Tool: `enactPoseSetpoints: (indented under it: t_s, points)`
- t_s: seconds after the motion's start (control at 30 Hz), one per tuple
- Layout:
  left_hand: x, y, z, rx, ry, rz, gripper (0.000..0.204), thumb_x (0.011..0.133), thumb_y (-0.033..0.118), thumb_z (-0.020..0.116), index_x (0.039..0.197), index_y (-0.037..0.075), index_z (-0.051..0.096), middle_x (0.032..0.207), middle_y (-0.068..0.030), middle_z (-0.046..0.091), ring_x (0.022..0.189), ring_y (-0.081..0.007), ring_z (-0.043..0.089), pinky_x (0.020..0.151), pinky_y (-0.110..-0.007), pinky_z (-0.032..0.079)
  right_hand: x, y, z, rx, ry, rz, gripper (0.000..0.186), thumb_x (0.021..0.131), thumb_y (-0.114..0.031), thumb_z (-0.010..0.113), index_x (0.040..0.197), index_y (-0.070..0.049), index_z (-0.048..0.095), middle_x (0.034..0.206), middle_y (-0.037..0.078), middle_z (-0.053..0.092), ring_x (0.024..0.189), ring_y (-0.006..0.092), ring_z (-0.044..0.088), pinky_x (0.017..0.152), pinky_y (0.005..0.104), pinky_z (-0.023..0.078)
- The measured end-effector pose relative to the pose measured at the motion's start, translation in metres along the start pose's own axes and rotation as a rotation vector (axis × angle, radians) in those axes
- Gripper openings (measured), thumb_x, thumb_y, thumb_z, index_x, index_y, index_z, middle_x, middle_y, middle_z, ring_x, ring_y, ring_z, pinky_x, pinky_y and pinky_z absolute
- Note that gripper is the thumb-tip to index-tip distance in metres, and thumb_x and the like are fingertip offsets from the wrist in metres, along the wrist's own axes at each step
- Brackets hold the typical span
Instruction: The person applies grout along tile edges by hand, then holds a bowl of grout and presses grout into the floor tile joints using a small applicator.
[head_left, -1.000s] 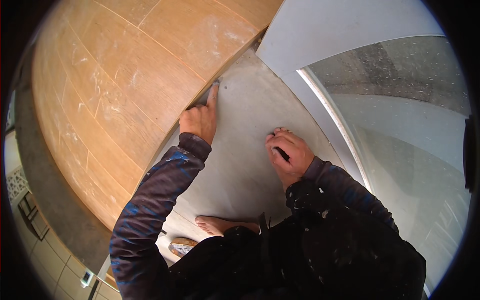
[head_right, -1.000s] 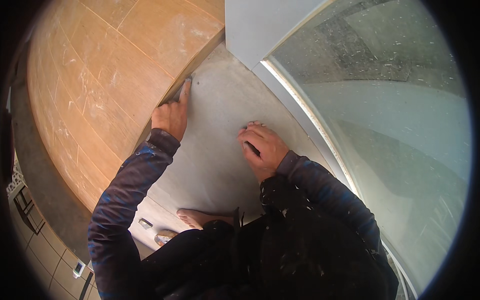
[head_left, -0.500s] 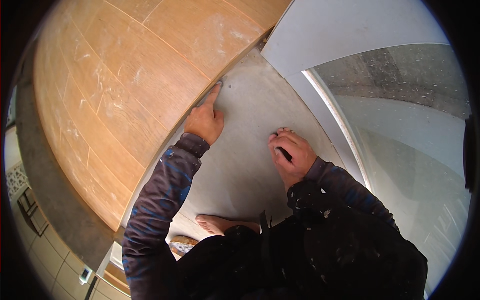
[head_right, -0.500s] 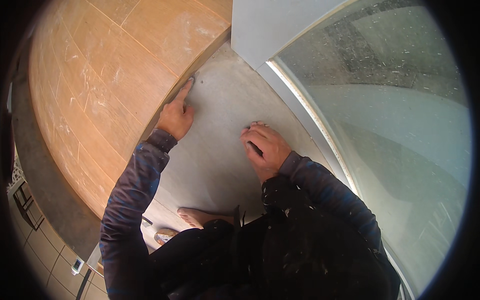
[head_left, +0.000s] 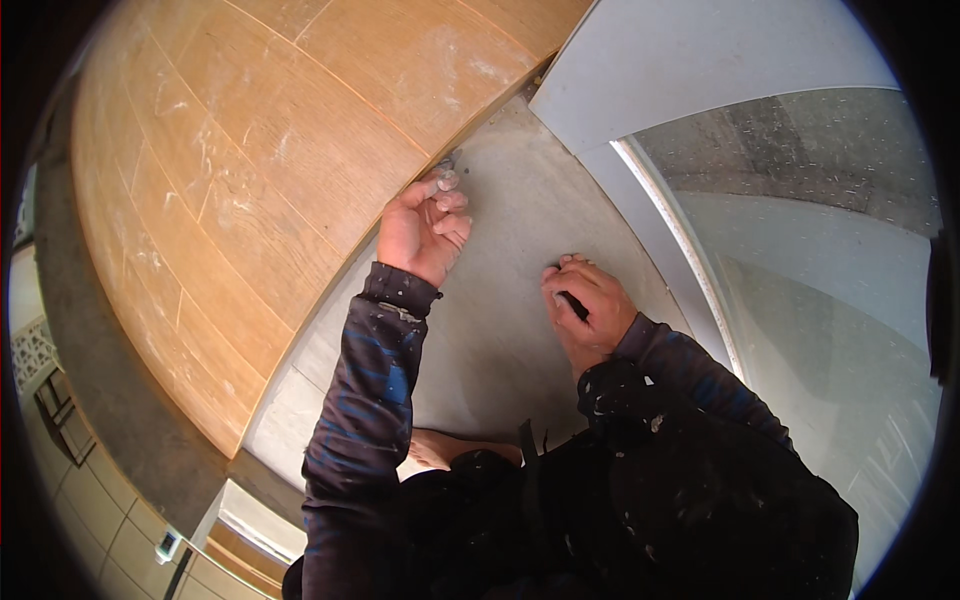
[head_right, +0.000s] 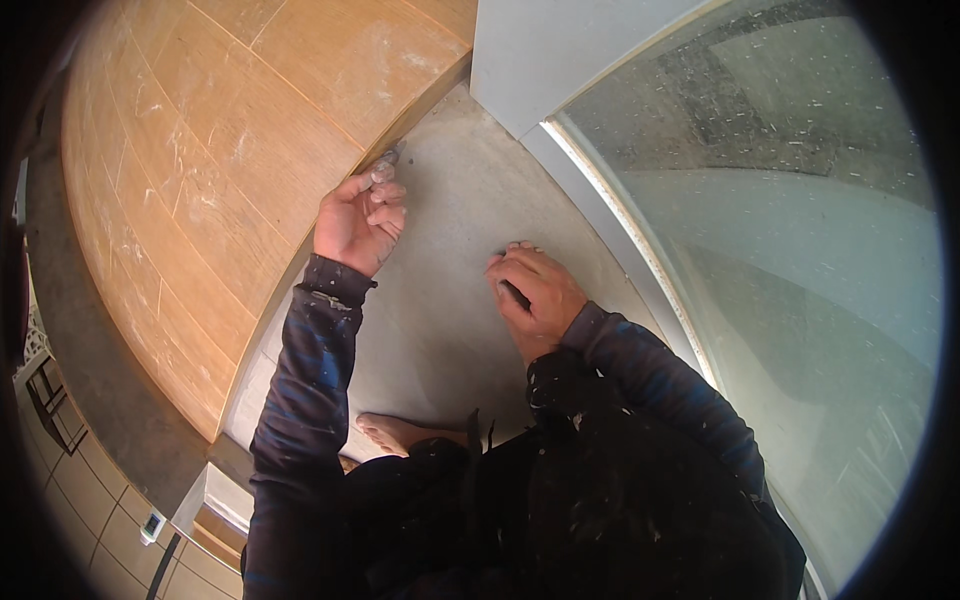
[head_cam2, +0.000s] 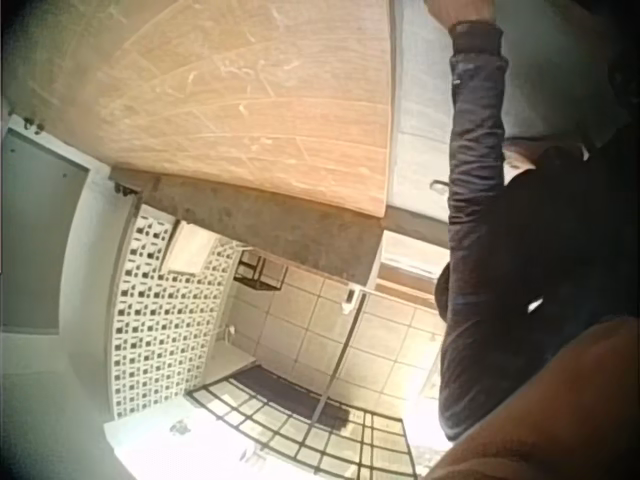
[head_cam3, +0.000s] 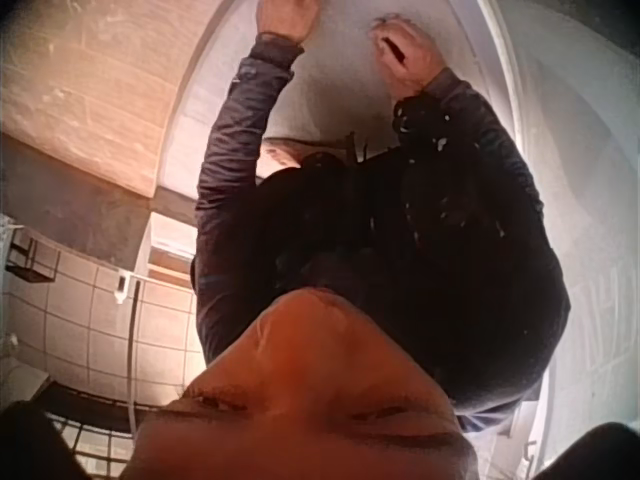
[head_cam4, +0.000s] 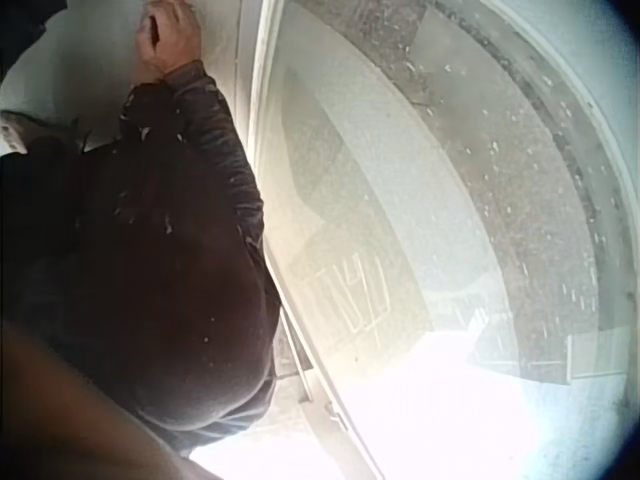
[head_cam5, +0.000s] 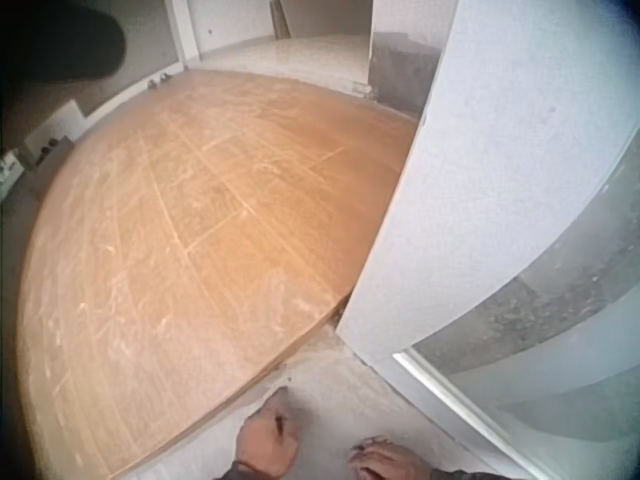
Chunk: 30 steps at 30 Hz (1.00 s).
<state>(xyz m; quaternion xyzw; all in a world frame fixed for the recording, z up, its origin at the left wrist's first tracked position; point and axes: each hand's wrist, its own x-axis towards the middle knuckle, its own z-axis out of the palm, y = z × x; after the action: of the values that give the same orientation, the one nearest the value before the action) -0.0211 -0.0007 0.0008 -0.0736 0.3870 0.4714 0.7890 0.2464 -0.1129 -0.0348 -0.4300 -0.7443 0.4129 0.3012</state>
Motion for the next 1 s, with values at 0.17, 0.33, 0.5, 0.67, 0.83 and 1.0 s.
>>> enactPoseSetpoints:
  t_s: [0.17, 0.33, 0.5, 0.67, 0.83, 1.0]
  points:
    - [0.007, -0.004, -0.005, -0.178, -0.062, 0.044, 0.019, 0.097, 0.002, 0.05, 0.116, 0.0, 0.054, 0.093, -0.002, 0.055, 0.074, -0.0101, 0.047, 0.053, -0.022, 0.034, 0.003, -0.001, 0.009, 0.004, -0.004, -0.022, 0.022, 0.085, -0.007, 0.066, 0.107, -0.006, 0.066, 0.11, 0.014, 0.068, 0.107, 0.0386, 0.064, 0.104, 0.0474, 0.05]
    - [0.012, -0.014, 0.011, 0.216, 0.126, 0.07, 0.031, 0.095, 0.005, 0.053, 0.126, 0.005, 0.055, 0.092, -0.0006, 0.055, 0.071, -0.0089, 0.046, 0.052, -0.022, 0.033, 0.005, -0.002, 0.009, -0.015, -0.003, -0.014, 0.023, 0.084, -0.007, 0.067, 0.107, -0.006, 0.066, 0.108, 0.015, 0.068, 0.106, 0.0385, 0.064, 0.104, 0.0472, 0.05]
    - [0.009, -0.028, -0.037, 1.089, 0.228, 0.268, 0.05, 0.094, 0.01, 0.057, 0.144, 0.005, 0.05, 0.091, -0.0037, 0.061, 0.073, -0.0149, 0.057, 0.057, -0.03, 0.046, 0.005, -0.001, 0.012, -0.004, -0.019, -0.029, 0.023, 0.084, -0.006, 0.067, 0.107, -0.006, 0.066, 0.106, 0.015, 0.067, 0.103, 0.0386, 0.065, 0.104, 0.047, 0.05]
    - [-0.023, -0.033, -0.017, 2.267, 0.277, 0.792, 0.068, 0.09, 0.013, 0.06, 0.155, 0.005, 0.042, 0.1, -0.0145, 0.071, 0.08, -0.0308, 0.072, 0.069, -0.043, 0.057, 0.007, -0.001, 0.008, -0.032, 0.006, -0.021, 0.023, 0.083, -0.006, 0.067, 0.106, -0.005, 0.066, 0.106, 0.014, 0.068, 0.102, 0.0369, 0.065, 0.104, 0.0467, 0.051]
    - [-0.012, -0.02, -0.012, 2.577, 0.388, 0.52, 0.077, 0.086, 0.012, 0.062, 0.159, 0.02, 0.04, 0.104, -0.0142, 0.074, 0.082, -0.0351, 0.073, 0.07, -0.046, 0.059, 0.005, 0.001, 0.011, -0.013, 0.01, -0.016, 0.022, 0.084, -0.005, 0.067, 0.105, -0.005, 0.066, 0.105, 0.014, 0.068, 0.102, 0.0364, 0.066, 0.104, 0.0464, 0.05]
    - [0.004, -0.008, -0.023, 2.716, 0.402, 0.622, 0.077, 0.088, 0.01, 0.06, 0.16, 0.03, 0.04, 0.103, -0.0134, 0.076, 0.083, -0.0326, 0.075, 0.071, -0.046, 0.06, 0.006, 0.004, 0.01, -0.012, 0.005, -0.019, 0.022, 0.084, -0.005, 0.066, 0.106, -0.005, 0.066, 0.105, 0.014, 0.068, 0.102, 0.0363, 0.066, 0.106, 0.0467, 0.05]
